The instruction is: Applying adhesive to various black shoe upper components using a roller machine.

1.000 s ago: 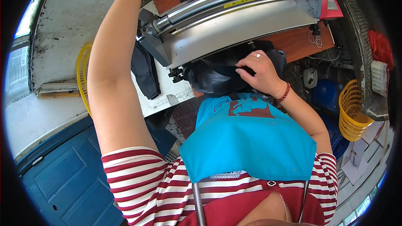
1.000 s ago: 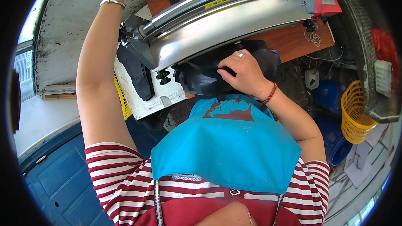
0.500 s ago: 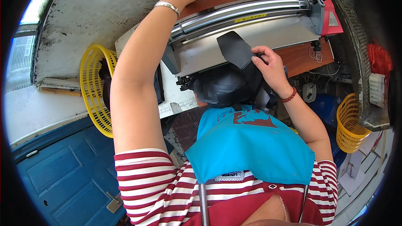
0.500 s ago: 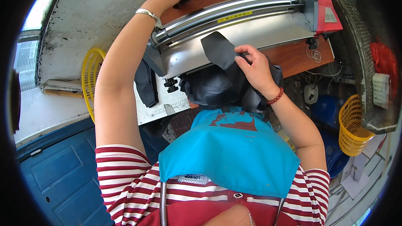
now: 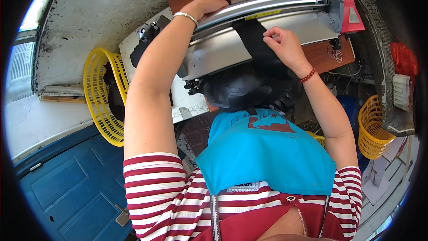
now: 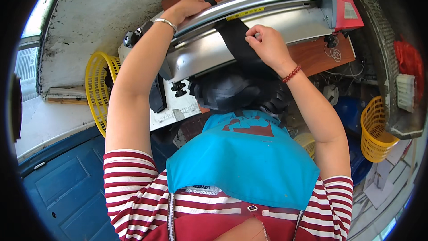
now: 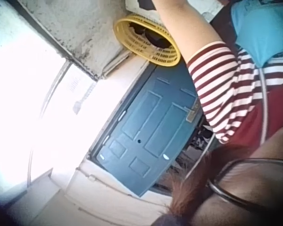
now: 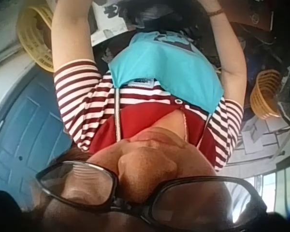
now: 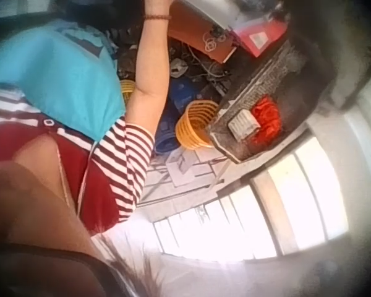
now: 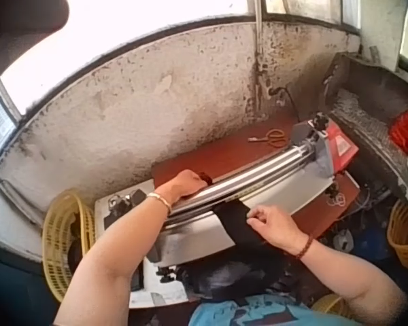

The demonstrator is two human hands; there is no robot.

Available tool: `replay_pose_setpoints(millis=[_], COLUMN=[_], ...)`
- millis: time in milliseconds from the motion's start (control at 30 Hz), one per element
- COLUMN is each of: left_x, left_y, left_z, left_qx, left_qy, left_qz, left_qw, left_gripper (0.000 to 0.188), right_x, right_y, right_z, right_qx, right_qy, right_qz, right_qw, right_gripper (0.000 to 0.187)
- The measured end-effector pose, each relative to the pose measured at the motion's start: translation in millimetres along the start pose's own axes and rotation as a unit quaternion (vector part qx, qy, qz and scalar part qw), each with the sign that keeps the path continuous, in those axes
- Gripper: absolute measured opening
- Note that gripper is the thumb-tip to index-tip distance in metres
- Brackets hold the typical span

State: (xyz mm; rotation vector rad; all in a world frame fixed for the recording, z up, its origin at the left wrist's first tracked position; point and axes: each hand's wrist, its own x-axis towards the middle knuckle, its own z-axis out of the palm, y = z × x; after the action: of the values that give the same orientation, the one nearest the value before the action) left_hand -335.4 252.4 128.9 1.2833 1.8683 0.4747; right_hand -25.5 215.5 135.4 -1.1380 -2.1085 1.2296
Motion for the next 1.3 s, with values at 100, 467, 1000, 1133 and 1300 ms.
replay_pose_setpoints(millis=[100,467,1000,1133,1300], left_x=[13.3,-44.4,-104.0,-100.7,-100.8], left_y=[-9.2,85.2,91.3,82.7,74.7], left_z=[-9.1,-118.3,-122.3,-122.0,-113.9], left_qx=[0.003,-0.157,-0.079,-0.094,-0.101], left_qy=[0.071,0.257,0.306,0.306,0.302], left_qz=[-0.034,0.096,0.095,0.089,0.094], left_qw=[0.997,0.949,0.944,0.943,0.943], left_gripper=[0.020,0.011,0.012,0.012,0.012], right_x=[-17.0,-78.6,-84.4,-105.6,-107.8], right_y=[-0.8,35.5,44.0,35.4,38.6], right_z=[-10.2,39.9,47.9,54.7,68.6], right_qx=[-0.113,-0.321,-0.315,-0.337,-0.258], right_qy=[0.025,-0.048,-0.017,-0.020,-0.170], right_qz=[-0.003,-0.263,-0.382,-0.410,-0.350], right_qw=[0.993,0.909,0.869,0.848,0.884], right_gripper=[0.016,0.039,0.043,0.045,0.043])
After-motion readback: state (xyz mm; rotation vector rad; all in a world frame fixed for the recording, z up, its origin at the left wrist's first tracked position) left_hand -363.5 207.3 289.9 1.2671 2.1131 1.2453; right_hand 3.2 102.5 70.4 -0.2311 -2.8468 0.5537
